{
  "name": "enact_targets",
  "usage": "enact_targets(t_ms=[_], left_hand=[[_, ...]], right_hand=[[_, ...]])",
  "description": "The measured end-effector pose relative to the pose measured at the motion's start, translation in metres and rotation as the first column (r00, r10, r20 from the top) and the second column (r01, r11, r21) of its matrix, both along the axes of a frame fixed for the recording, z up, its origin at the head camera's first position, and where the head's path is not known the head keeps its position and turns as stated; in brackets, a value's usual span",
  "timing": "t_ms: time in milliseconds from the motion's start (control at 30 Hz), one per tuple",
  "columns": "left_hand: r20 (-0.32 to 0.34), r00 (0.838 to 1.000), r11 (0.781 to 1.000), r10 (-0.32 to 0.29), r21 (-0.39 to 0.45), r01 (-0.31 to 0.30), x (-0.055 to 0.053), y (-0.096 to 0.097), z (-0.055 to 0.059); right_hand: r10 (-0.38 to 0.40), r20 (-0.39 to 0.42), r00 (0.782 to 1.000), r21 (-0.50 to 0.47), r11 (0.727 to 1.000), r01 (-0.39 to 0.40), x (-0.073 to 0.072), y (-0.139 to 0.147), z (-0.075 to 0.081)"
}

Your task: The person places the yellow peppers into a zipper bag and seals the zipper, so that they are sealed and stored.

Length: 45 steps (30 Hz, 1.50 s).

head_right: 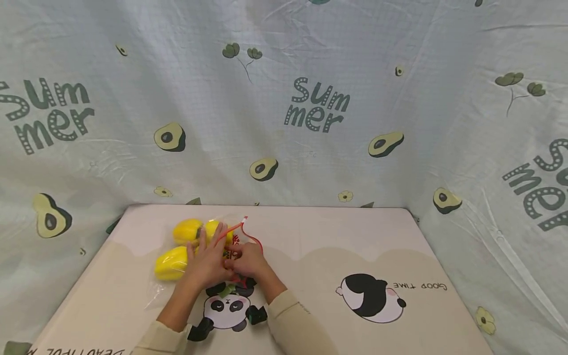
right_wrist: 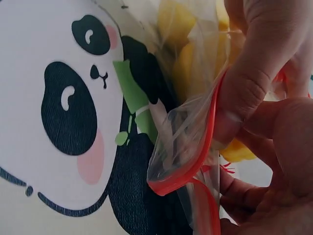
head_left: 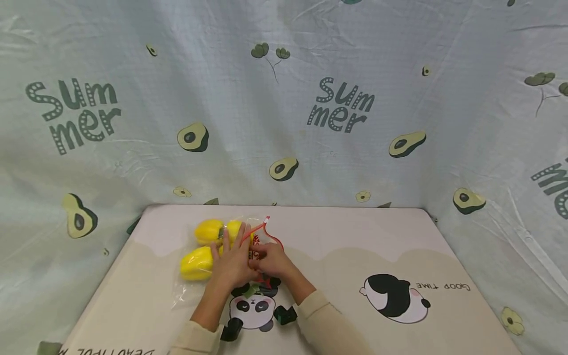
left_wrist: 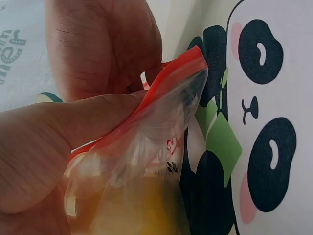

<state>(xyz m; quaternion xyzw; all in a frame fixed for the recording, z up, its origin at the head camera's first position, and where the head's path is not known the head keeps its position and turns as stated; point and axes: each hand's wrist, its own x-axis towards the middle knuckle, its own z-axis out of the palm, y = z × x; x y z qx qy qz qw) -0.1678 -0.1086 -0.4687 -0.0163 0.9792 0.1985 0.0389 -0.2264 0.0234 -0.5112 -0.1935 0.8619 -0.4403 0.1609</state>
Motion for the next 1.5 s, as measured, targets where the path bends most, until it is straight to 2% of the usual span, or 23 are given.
enact_targets(t_ms=[167, 267, 333, 400, 500, 600, 667, 767, 867, 1000, 1133, 1233, 1333, 1433, 1500], left_hand=[[0.007, 1.0, 1.0, -0.008, 0.0, 0.008, -0.002, 0.0, 0.0], [0.008, 1.0, 1.0, -0.005, 0.001, 0.005, -0.005, 0.0, 0.0], [0.012, 1.0, 1.0, -0.001, 0.001, 0.001, -0.006, 0.0, 0.001], [0.01, 1.0, 1.0, 0.004, -0.004, -0.004, -0.007, 0.0, 0.001], [0.011, 1.0, 1.0, 0.009, -0.024, -0.009, -0.007, 0.001, 0.002], [0.002, 1.0, 0.999, 0.016, -0.039, -0.015, -0.008, 0.003, 0.003], [-0.008, 1.0, 0.999, 0.019, -0.042, -0.02, -0.008, 0.005, 0.004], [-0.031, 0.999, 1.0, 0.014, -0.023, -0.015, -0.009, 0.006, 0.008], [-0.05, 0.999, 0.998, -0.022, 0.054, 0.025, -0.013, 0.001, 0.018], [-0.059, 0.996, 0.972, -0.061, 0.225, 0.073, -0.03, -0.015, 0.032], [-0.079, 0.995, 0.937, -0.06, 0.338, 0.084, -0.059, -0.026, 0.036], [-0.103, 0.993, 0.929, -0.064, 0.358, 0.097, -0.082, -0.029, 0.034], [-0.124, 0.987, 0.92, -0.099, 0.368, 0.138, -0.101, -0.03, 0.028], [-0.102, 0.986, 0.89, -0.133, 0.426, 0.164, -0.114, -0.028, 0.021], [-0.079, 0.987, 0.865, -0.139, 0.475, 0.16, -0.119, -0.026, 0.016]], right_hand=[[-0.052, 0.005, 0.999, -0.01, 0.999, 0.052, -0.001, 0.003, 0.0], [-0.12, 0.026, 0.992, -0.059, 0.991, 0.121, -0.003, 0.009, 0.003], [-0.183, 0.042, 0.982, -0.117, 0.975, 0.187, -0.007, 0.014, 0.006], [-0.256, 0.032, 0.966, -0.171, 0.951, 0.257, -0.011, 0.019, 0.011], [-0.366, -0.01, 0.931, -0.241, 0.904, 0.353, -0.019, 0.025, 0.018], [-0.446, -0.052, 0.894, -0.259, 0.87, 0.419, -0.027, 0.026, 0.024], [-0.469, -0.065, 0.881, -0.247, 0.862, 0.442, -0.033, 0.025, 0.028], [-0.464, -0.043, 0.885, -0.223, 0.868, 0.444, -0.04, 0.022, 0.033], [-0.437, 0.003, 0.9, -0.205, 0.88, 0.428, -0.047, 0.017, 0.034], [-0.424, 0.077, 0.902, -0.213, 0.877, 0.431, -0.053, 0.012, 0.033], [-0.433, 0.111, 0.894, -0.235, 0.863, 0.447, -0.059, 0.008, 0.034], [-0.444, 0.12, 0.888, -0.246, 0.853, 0.46, -0.063, 0.007, 0.036], [-0.454, 0.121, 0.883, -0.26, 0.844, 0.47, -0.066, 0.006, 0.038], [-0.46, 0.12, 0.88, -0.263, 0.84, 0.475, -0.069, 0.005, 0.039], [-0.46, 0.125, 0.879, -0.26, 0.84, 0.476, -0.069, 0.003, 0.041]])
